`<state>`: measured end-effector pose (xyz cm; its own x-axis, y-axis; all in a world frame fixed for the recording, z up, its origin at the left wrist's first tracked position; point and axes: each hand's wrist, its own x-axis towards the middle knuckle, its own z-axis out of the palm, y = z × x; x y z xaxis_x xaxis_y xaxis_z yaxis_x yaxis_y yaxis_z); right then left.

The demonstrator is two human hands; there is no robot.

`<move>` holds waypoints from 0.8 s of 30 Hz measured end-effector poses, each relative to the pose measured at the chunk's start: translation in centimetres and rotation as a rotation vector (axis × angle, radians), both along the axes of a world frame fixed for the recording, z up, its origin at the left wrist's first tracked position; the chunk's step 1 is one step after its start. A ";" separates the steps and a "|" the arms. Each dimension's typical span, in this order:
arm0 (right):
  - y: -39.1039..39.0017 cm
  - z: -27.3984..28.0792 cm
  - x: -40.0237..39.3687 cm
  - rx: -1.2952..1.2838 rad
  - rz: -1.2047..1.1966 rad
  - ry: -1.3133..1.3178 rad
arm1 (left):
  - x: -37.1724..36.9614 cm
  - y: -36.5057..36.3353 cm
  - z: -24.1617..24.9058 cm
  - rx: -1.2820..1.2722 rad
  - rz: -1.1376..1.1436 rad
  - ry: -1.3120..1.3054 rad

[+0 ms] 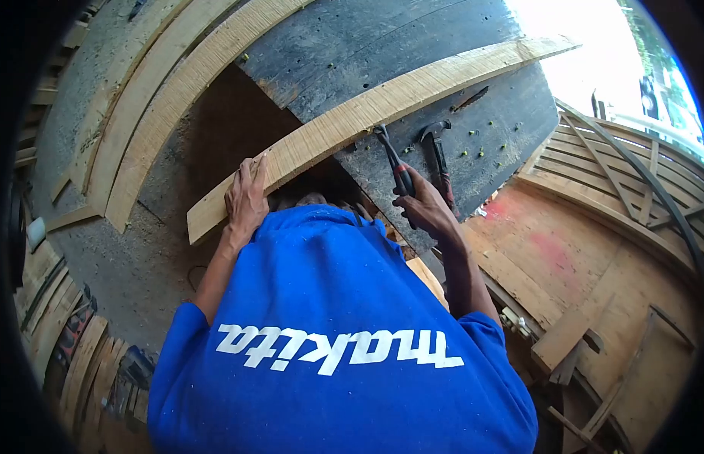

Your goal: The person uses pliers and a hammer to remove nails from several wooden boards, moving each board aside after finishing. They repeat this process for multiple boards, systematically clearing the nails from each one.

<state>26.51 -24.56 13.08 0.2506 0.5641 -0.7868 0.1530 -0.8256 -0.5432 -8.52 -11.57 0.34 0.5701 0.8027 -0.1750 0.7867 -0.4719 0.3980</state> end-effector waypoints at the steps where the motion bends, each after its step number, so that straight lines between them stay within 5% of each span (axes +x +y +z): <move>1: -0.1 -0.7 0.6 -0.011 0.140 -0.089 | 0.1 -0.2 -0.1 0.037 0.002 0.001; 6: 0.9 0.1 0.3 -0.055 0.377 -0.302 | 0.0 -0.2 -0.3 0.012 0.023 0.014; 24: 4.4 3.1 0.0 -0.070 0.582 -0.378 | 0.2 -0.8 -1.2 0.020 0.062 0.018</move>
<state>26.54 -20.16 16.23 0.1873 0.6407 -0.7446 0.7492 -0.5834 -0.3136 -8.32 -12.39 -0.88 0.5164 0.8396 -0.1687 0.8214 -0.4300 0.3747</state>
